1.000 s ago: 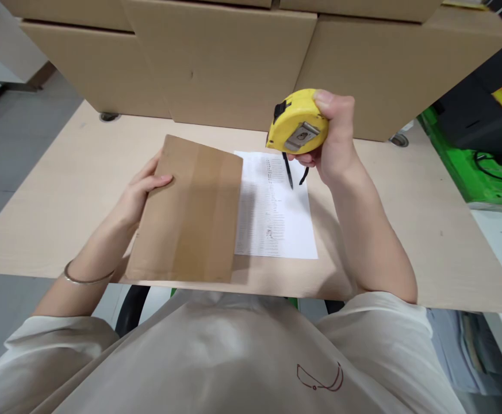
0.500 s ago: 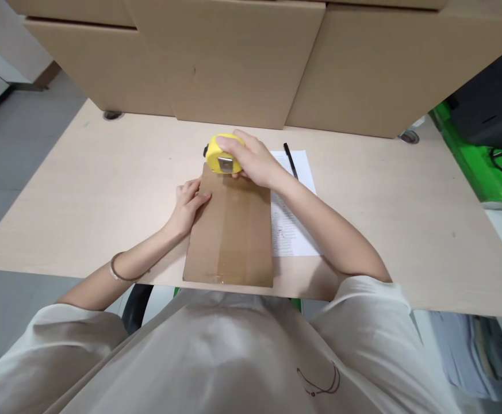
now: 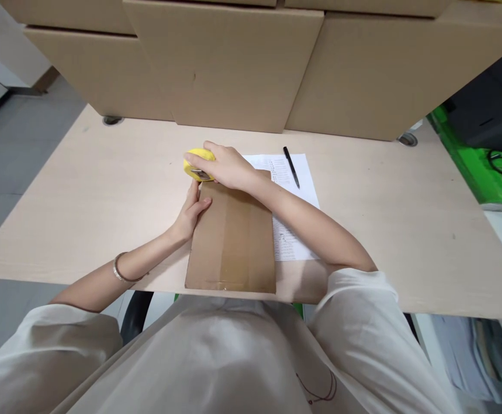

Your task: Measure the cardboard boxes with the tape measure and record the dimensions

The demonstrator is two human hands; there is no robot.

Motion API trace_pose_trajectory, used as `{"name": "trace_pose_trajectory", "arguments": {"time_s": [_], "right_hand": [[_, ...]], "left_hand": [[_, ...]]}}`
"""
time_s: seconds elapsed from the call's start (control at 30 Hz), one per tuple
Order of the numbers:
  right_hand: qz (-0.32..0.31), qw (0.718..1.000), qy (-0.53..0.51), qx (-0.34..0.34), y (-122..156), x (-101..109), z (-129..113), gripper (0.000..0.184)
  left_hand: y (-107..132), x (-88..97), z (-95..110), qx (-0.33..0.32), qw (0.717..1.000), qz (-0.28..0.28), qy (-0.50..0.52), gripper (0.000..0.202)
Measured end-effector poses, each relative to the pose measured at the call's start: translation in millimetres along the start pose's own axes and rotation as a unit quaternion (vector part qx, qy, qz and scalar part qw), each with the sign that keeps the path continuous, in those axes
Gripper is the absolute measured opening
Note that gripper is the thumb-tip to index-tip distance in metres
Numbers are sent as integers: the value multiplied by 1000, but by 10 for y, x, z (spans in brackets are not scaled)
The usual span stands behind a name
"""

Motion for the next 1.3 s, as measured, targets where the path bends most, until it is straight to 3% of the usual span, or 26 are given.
{"name": "trace_pose_trajectory", "arguments": {"time_s": [0.1,0.27,0.43,0.57,0.73,0.93,1.17,1.3], "right_hand": [[-11,1000,-8,4,-15,22,57,66],[-24,998,-53,19,20,138,255,67],[21,995,-92,8,429,554,510,64],[80,989,-128,-8,843,909,871,56],[103,981,-163,-11,992,944,1199,61],[110,984,-142,-20,891,860,1131,70],[112,983,-146,-11,1041,884,988,55],[123,983,-134,7,1018,902,783,53]], "left_hand": [[19,-23,-32,5,999,-10,39,66],[45,-7,-55,13,1000,-16,9,79],[71,26,-32,58,998,-3,8,92],[78,34,3,74,997,-7,31,96],[86,30,36,93,995,-8,39,97],[100,11,76,101,993,-16,55,96],[83,46,-35,79,997,-14,-4,94],[71,87,-82,81,996,-10,-31,98]]}}
Point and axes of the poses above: each hand's wrist, its own y-axis away from the middle knuckle, its own x-axis out of the back of the hand, z = x × y, the point moved 1 cm from there along -y, towards the middle knuckle, and after that the axes turned 7 degrees about -z, right-handed, at the moved point
